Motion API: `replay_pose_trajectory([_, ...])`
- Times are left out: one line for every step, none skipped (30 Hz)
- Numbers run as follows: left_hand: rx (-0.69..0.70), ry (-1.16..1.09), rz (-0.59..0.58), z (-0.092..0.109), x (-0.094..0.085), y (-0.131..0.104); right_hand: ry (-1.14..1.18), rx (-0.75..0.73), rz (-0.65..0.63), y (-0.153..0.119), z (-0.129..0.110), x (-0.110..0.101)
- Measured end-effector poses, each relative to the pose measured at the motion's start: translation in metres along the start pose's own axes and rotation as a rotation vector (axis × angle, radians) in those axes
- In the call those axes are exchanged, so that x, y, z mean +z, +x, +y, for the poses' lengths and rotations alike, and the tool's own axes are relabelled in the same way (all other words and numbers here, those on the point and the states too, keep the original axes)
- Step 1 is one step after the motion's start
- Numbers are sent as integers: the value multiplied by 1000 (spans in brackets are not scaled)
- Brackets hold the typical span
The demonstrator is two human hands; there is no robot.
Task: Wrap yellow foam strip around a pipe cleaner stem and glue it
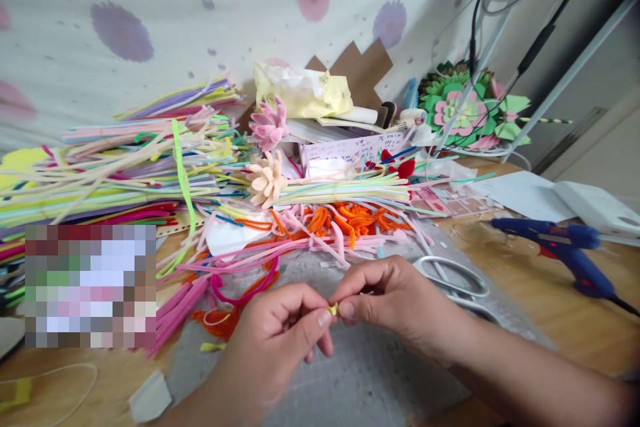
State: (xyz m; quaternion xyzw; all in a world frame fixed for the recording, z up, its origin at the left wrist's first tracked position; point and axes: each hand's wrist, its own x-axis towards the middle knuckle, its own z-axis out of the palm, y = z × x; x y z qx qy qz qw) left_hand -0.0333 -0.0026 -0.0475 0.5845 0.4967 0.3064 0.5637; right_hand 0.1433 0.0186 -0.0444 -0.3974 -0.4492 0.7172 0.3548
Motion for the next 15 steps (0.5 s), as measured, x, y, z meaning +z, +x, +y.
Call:
replay_pose_trajectory([-2, 0, 1, 0, 0, 0, -8, -6, 7, 0, 0, 0])
replay_pose_trajectory([-2, 1, 1, 0, 0, 1, -20, -12, 17, 0, 0, 0])
replay_pose_trajectory([-2, 2, 1, 0, 0, 1, -34, -16, 26, 0, 0, 1])
replay_pose_trajectory([-2, 5, 0, 0, 0, 1, -49, -20, 34, -1, 0, 1])
replay_pose_trajectory([-1, 8, -1, 0, 0, 1, -62, -24, 38, -1, 0, 1])
replay_pose_trajectory([-1, 12, -2, 0, 0, 1, -72, -30, 39, -2, 0, 2])
replay_pose_trajectory([-4, 16, -3, 0, 0, 1, -83, -36, 37, -2, 1, 2])
replay_pose_trajectory([-6, 22, -2, 1, 0, 1, -97, -41, 36, -2, 1, 2])
replay_pose_trajectory([-8, 29, -2, 1, 0, 1, -113, -46, 38, -2, 1, 3])
replay_pose_trajectory([-8, 37, 1, 1, 0, 1, -133, -50, 42, -2, 2, 3])
replay_pose_trajectory([-7, 47, 3, 1, 0, 1, -154, -56, 47, -2, 2, 4])
replay_pose_trajectory([-4, 56, 7, 1, 0, 1, -171, -61, 53, -2, 2, 4])
replay_pose_trajectory([0, 66, 11, 1, 1, 1, -187, -67, 59, -2, 3, 5])
replay_pose_trajectory([6, 76, 17, 1, 1, 2, -202, -72, 67, -3, 3, 6])
replay_pose_trajectory([13, 87, 23, 1, 1, 2, -216, -78, 76, -3, 3, 6])
